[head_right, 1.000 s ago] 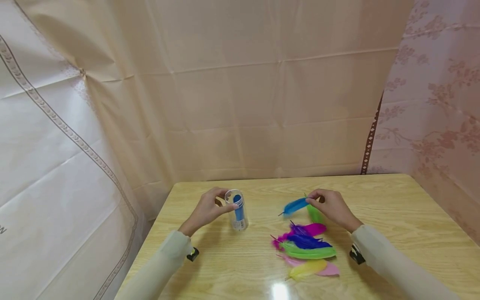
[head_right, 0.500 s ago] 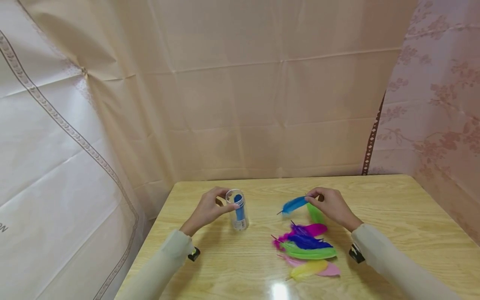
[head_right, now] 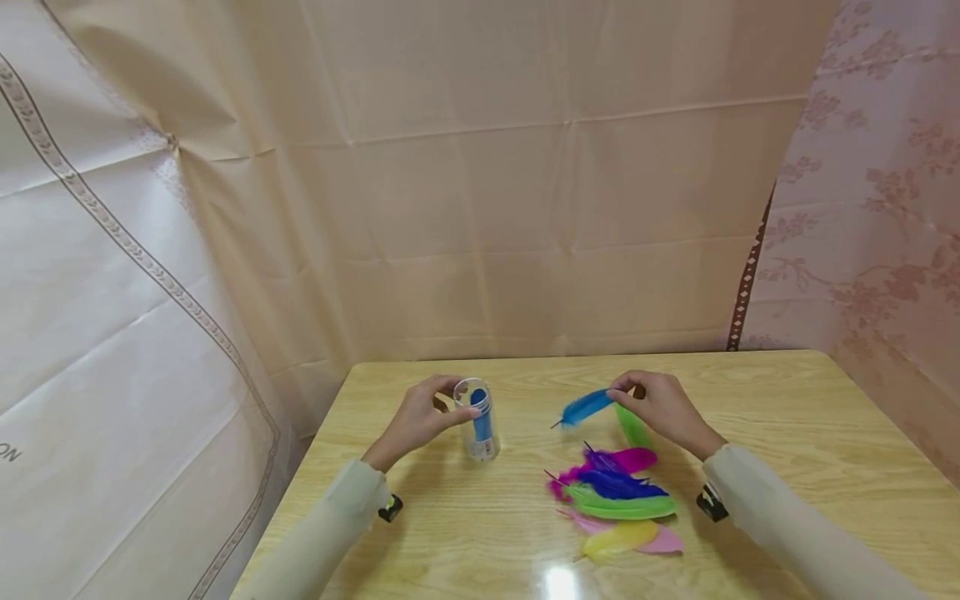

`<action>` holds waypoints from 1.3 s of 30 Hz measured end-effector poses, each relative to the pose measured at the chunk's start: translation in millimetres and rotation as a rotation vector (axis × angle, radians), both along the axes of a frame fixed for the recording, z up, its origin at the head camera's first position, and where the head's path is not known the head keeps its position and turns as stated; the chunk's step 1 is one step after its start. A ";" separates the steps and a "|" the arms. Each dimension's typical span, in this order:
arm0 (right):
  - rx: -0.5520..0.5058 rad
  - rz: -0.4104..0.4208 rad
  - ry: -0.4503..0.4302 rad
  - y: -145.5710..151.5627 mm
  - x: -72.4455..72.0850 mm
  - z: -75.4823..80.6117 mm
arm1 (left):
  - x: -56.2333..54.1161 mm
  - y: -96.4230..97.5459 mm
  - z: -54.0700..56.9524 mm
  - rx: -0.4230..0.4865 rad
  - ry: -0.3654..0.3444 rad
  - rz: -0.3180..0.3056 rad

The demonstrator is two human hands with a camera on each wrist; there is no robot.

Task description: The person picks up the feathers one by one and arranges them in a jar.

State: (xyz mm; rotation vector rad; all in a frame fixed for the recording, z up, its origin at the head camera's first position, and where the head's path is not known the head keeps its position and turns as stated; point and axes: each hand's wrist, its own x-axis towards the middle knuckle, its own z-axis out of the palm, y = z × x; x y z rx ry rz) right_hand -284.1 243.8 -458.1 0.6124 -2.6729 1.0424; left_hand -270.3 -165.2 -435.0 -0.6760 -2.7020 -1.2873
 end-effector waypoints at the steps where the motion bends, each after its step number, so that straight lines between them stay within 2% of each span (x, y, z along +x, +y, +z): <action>1: -0.001 0.001 -0.001 -0.4 0.1 1.0 | -0.2 0.1 -0.3 0.001 0.001 0.000; 12: -0.030 0.034 -0.001 -5.7 0.5 11.0 | -0.4 -0.8 -2.2 0.024 0.007 -0.006; 39: -0.055 0.048 0.028 -24.9 -3.6 27.7 | -2.4 -0.5 -4.5 0.021 0.000 0.000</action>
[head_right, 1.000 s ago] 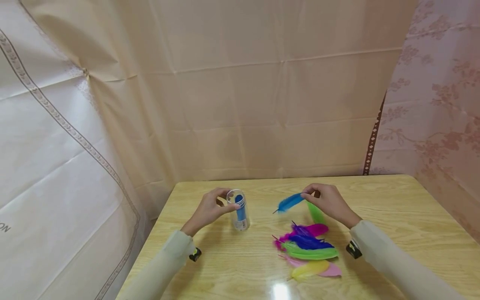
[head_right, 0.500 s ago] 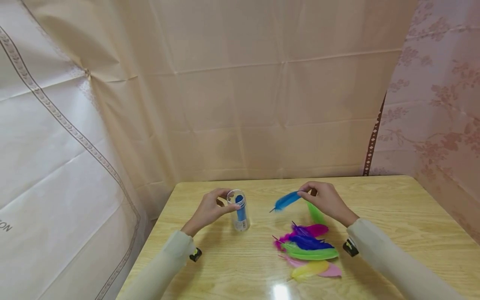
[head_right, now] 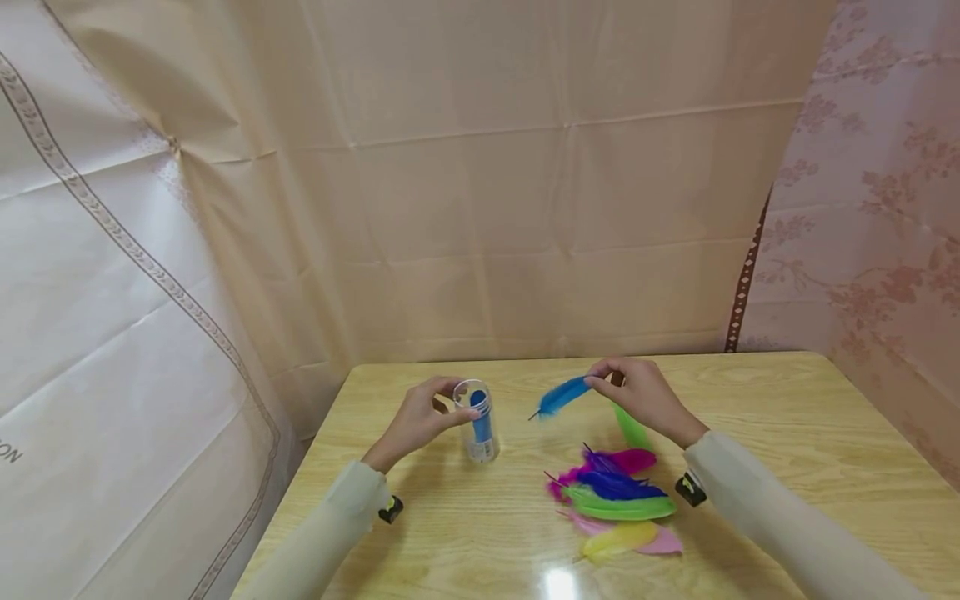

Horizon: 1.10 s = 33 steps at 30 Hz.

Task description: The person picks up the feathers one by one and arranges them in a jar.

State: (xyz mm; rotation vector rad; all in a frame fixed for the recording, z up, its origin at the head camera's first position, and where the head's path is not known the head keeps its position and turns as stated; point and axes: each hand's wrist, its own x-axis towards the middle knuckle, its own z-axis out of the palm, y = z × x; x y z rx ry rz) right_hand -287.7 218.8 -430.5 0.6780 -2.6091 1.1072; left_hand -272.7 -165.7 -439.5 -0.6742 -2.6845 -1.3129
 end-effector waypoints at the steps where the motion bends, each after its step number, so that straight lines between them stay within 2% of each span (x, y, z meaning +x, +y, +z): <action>1: -0.002 0.002 0.000 -0.9 -0.1 0.9 | -0.2 -0.1 -0.1 0.001 -0.001 0.001; 18: -0.003 0.003 0.008 -14.0 -1.4 16.2 | 0.2 0.0 1.2 -0.004 0.000 0.002; 33: -0.065 0.022 -0.009 -34.7 -7.4 30.2 | 0.0 -0.9 1.4 -0.013 -0.008 0.009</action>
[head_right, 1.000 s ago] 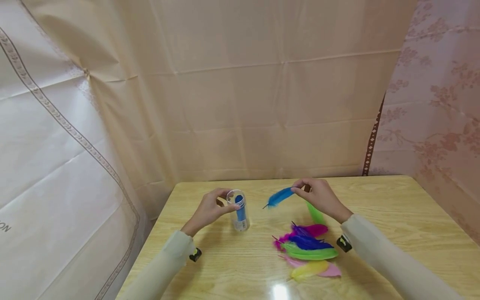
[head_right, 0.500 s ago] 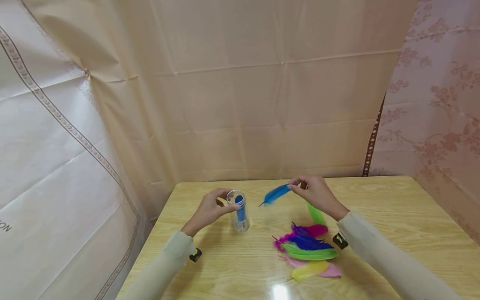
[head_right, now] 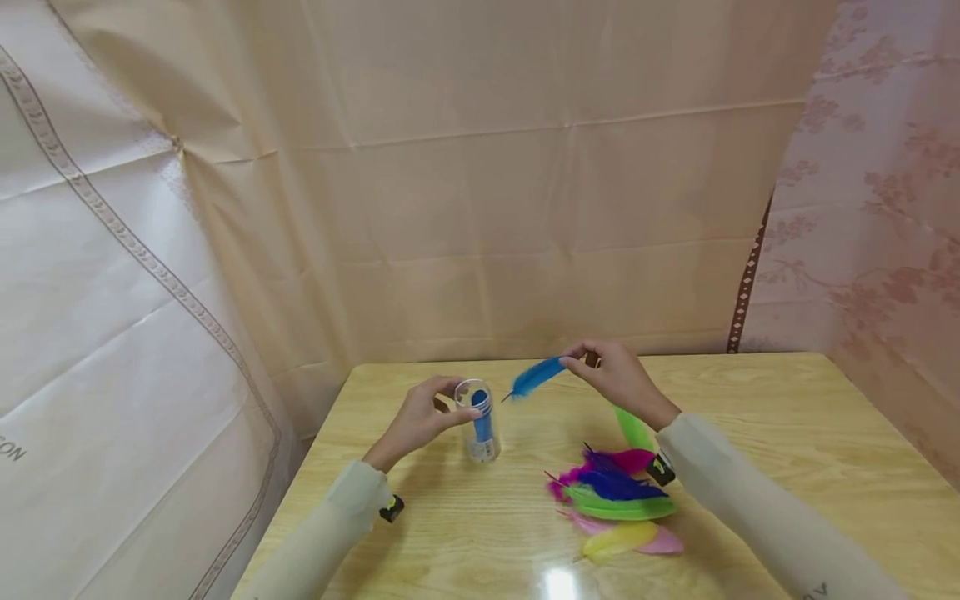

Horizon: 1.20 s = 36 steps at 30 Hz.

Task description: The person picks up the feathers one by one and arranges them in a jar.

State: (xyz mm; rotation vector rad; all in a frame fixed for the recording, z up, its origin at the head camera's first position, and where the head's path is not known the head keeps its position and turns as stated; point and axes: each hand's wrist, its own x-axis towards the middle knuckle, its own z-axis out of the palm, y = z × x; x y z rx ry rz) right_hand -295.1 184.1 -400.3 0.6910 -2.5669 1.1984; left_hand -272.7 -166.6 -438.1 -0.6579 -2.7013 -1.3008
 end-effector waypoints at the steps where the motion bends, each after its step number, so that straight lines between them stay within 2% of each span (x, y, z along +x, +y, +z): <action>1: -0.004 0.001 -0.001 -0.6 -0.3 0.2 | -0.1 0.1 0.0 -0.001 0.000 0.001; 21: -0.058 0.035 0.077 -16.8 -2.3 10.5 | 0.1 1.2 0.6 -0.004 -0.001 0.005; 36: -0.044 0.064 0.125 -38.2 -4.2 14.2 | -0.7 0.9 -0.4 0.009 0.004 0.013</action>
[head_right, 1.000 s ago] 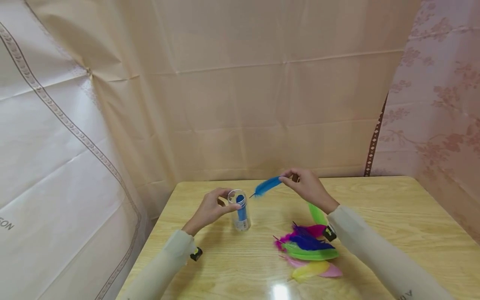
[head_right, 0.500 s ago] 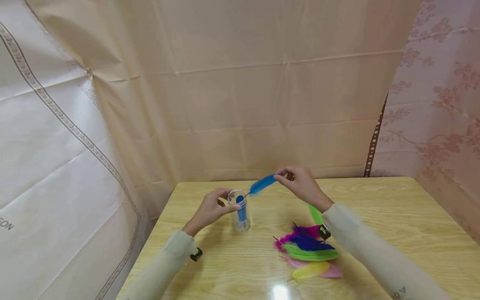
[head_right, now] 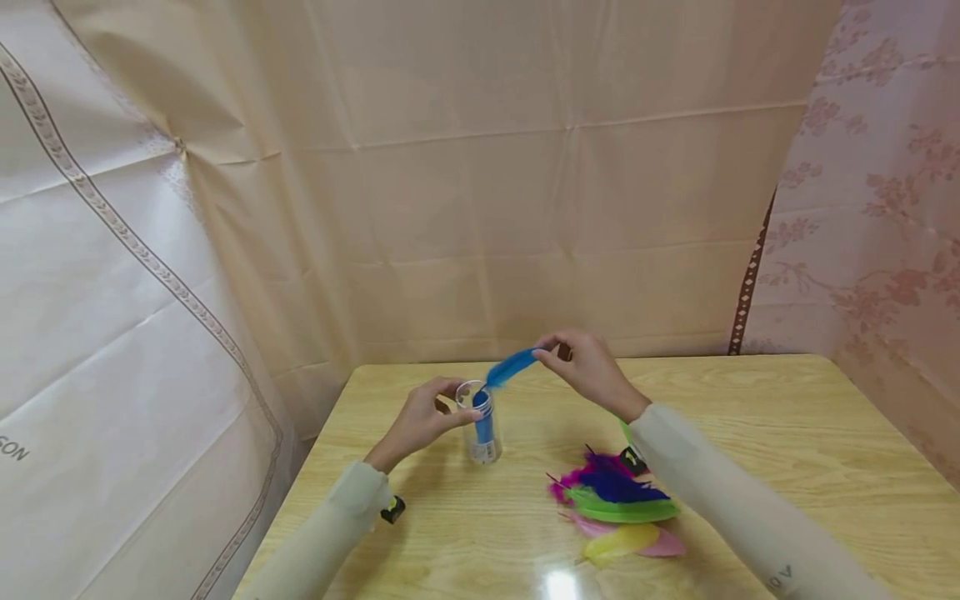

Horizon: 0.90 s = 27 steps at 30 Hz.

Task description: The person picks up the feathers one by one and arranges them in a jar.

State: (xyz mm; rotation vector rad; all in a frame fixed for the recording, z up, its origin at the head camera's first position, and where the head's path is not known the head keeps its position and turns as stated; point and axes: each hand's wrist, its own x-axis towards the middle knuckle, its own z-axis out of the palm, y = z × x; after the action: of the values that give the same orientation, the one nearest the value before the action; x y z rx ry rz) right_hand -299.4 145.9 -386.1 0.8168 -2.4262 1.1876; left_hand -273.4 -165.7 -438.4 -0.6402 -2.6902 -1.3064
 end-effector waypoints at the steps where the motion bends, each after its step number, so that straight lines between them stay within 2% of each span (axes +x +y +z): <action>1: 0.006 0.002 0.015 -2.2 -0.1 0.3 | 0.3 -0.1 0.2 0.003 -0.002 -0.001; 9: 0.009 0.046 0.131 -16.3 -3.1 -2.0 | 3.0 1.2 4.0 0.008 -0.023 -0.002; 27: 0.083 0.114 0.236 -33.2 -7.0 -7.5 | 2.4 0.5 3.4 -0.004 -0.037 0.014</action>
State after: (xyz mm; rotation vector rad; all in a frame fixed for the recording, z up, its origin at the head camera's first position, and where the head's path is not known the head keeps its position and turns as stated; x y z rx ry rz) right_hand -306.4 112.6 -393.6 1.0681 -2.2738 0.9728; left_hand -271.0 -165.2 -435.0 -0.6025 -2.7215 -1.3234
